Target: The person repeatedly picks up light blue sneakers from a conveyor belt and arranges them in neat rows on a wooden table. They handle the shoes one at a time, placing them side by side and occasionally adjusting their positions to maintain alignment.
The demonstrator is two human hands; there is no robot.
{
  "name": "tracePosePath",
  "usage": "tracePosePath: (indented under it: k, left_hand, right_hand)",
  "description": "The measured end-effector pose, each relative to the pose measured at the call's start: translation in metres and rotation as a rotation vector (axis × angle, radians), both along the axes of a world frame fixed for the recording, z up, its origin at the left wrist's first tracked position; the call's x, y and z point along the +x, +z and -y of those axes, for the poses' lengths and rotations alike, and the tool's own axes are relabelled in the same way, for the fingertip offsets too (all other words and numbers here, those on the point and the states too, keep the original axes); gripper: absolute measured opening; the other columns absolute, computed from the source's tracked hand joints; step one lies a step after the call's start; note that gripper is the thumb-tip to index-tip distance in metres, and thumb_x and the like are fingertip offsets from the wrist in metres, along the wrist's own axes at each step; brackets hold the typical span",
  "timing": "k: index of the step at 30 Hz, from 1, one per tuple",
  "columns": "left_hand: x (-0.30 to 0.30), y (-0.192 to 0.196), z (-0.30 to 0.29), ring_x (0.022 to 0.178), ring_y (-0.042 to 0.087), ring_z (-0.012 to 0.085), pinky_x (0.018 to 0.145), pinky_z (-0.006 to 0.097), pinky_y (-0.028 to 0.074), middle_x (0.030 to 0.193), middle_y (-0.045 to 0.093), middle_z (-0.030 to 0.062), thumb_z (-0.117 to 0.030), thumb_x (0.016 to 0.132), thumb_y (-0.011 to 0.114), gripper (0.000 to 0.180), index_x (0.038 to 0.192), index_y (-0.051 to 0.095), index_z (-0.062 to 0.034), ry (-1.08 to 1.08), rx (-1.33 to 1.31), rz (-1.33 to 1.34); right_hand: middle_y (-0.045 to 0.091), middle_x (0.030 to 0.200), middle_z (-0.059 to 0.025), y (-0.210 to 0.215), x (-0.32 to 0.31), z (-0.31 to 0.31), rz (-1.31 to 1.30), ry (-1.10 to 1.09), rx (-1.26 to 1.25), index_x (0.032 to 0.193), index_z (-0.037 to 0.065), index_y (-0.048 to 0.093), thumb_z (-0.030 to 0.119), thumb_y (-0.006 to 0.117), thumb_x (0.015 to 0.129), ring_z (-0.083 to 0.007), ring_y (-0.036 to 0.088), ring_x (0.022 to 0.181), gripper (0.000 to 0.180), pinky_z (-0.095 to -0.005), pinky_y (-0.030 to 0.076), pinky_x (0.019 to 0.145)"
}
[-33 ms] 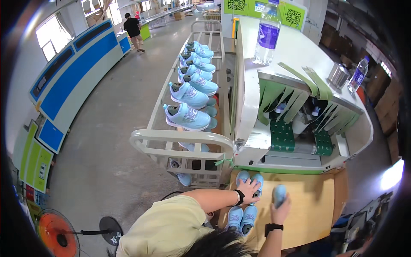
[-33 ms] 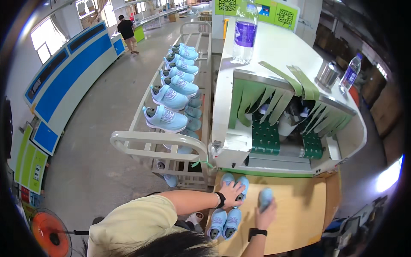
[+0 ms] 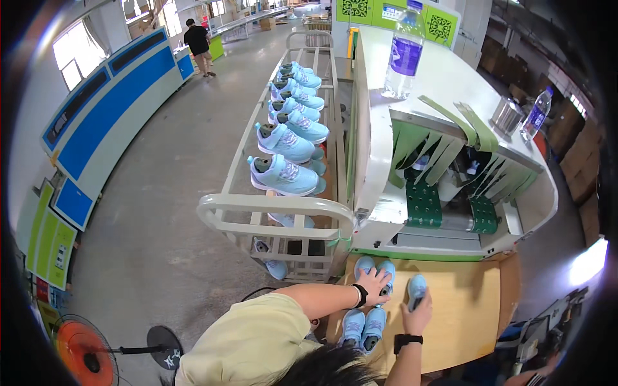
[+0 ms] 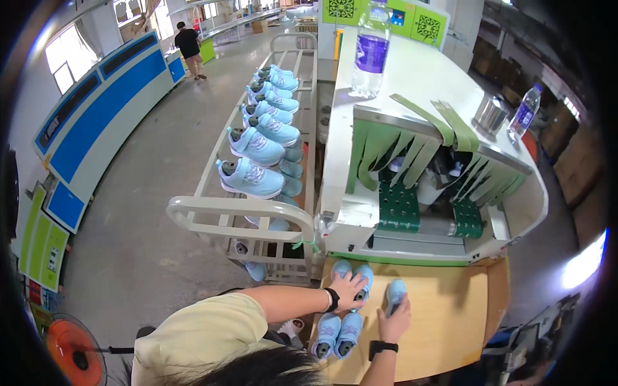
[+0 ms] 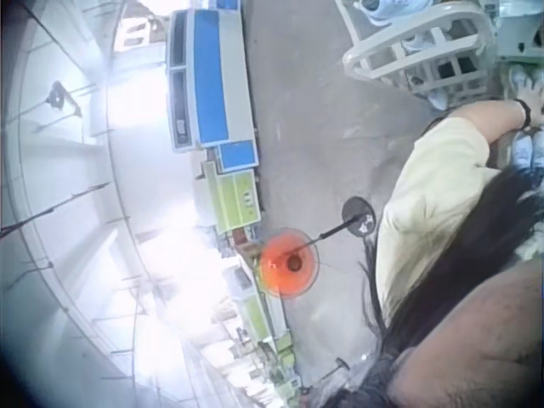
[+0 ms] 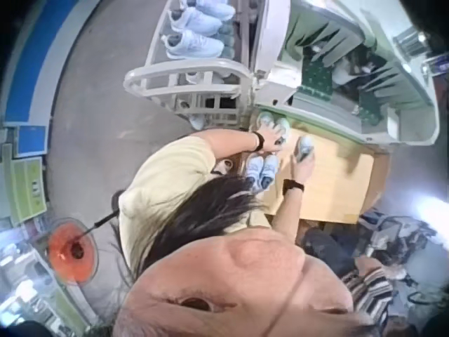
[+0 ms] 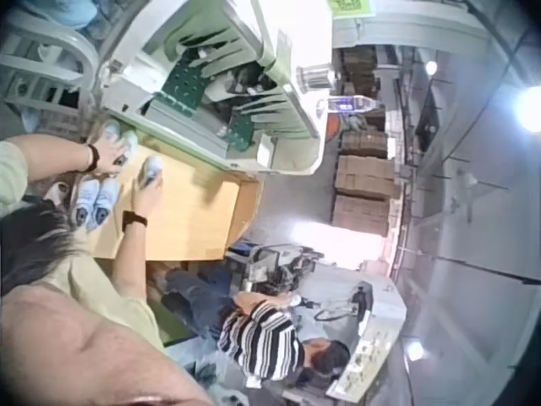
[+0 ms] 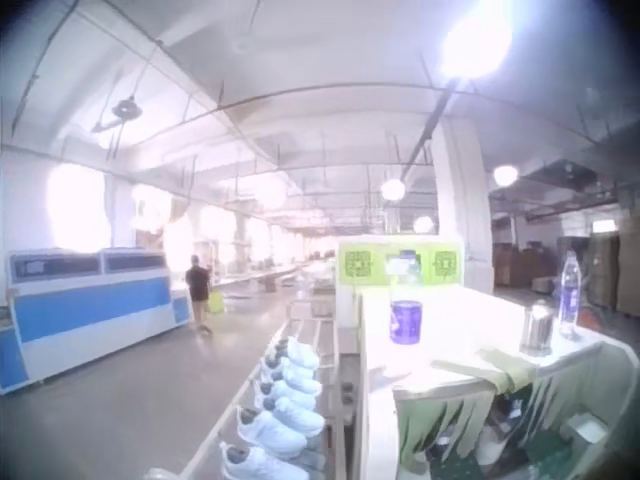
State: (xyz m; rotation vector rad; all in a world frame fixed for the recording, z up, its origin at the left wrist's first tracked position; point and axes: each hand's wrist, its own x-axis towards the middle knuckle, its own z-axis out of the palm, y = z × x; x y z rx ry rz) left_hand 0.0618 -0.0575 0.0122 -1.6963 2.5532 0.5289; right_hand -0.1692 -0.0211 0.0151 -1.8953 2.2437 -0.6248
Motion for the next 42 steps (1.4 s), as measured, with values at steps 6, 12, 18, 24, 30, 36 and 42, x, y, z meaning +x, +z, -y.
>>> tracePosePath:
  k: [6,12,18,24,30,36,42]
  left_hand:
    - [0.006,0.001,0.001,0.138,0.042,0.0397,0.1,0.076,0.036,0.161,0.034,0.0177,-0.069,0.09,0.056,0.091,0.159,0.031,-0.0145,0.001,0.052,-0.025]
    - [0.008,-0.001,0.001,0.142,0.039,0.0389,0.105,0.075,0.033,0.162,0.033,0.0173,-0.07,0.088,0.057,0.095,0.16,0.028,-0.0144,-0.011,0.084,-0.078]
    - [0.012,0.005,0.002,0.145,0.035,0.0358,0.104,0.074,0.033,0.165,0.029,0.014,-0.071,0.088,0.056,0.096,0.162,0.026,-0.0171,0.016,0.127,-0.011]
    - [0.011,-0.005,0.01,0.149,0.031,0.0394,0.108,0.073,0.029,0.168,0.023,0.0155,-0.076,0.086,0.054,0.099,0.161,0.027,-0.0176,0.014,0.141,-0.018]
    - [0.013,0.012,0.003,0.141,0.04,0.0397,0.108,0.069,0.033,0.161,0.034,0.0179,-0.069,0.088,0.06,0.092,0.156,0.034,-0.0127,-0.012,0.086,-0.098]
    - [0.012,0.012,0.003,0.141,0.039,0.0404,0.11,0.067,0.033,0.161,0.034,0.0183,-0.066,0.087,0.062,0.092,0.156,0.035,-0.0125,0.0,0.082,-0.131]
    - [0.009,0.012,0.003,0.142,0.038,0.0405,0.109,0.069,0.032,0.162,0.034,0.017,-0.067,0.086,0.063,0.091,0.156,0.036,-0.0143,0.024,0.081,-0.119]
  right_hand:
    - [0.057,0.138,-0.0298,-0.021,0.042,0.004,0.479,0.092,0.286,0.157,0.007,0.029,0.009,0.074,0.082,-0.0433,0.06,0.123,0.087,-0.0457,0.049,0.102]
    - [0.044,0.15,-0.0336,-0.075,-0.022,-0.048,0.616,0.033,0.349,0.159,0.004,0.024,0.025,0.077,0.085,-0.0453,0.047,0.137,0.094,-0.0448,0.042,0.111]
    - [0.007,0.17,-0.0211,-0.083,-0.018,-0.193,0.032,0.032,0.653,0.164,0.016,0.015,0.058,0.083,0.073,-0.0483,0.01,0.154,0.121,-0.0687,0.021,0.117]
    - [0.005,0.17,-0.0223,-0.066,0.01,-0.199,0.043,-0.074,0.668,0.165,0.017,0.011,0.063,0.081,0.073,-0.0491,0.006,0.155,0.124,-0.0678,0.02,0.118]
    - [0.003,0.172,-0.0175,-0.057,0.015,-0.201,0.043,-0.118,0.684,0.165,0.021,0.012,0.056,0.082,0.075,-0.0465,0.006,0.156,0.12,-0.0692,0.018,0.118]
    - [0.009,0.171,-0.0183,-0.047,0.018,-0.199,0.007,-0.119,0.679,0.164,0.02,0.016,0.055,0.082,0.075,-0.0467,0.012,0.154,0.116,-0.0681,0.022,0.116]
    - [0.059,0.126,-0.0136,-0.015,-0.006,-0.154,0.031,-0.132,0.548,0.122,0.016,0.062,0.042,0.079,0.078,-0.0385,0.054,0.12,0.055,-0.0581,0.044,0.1]
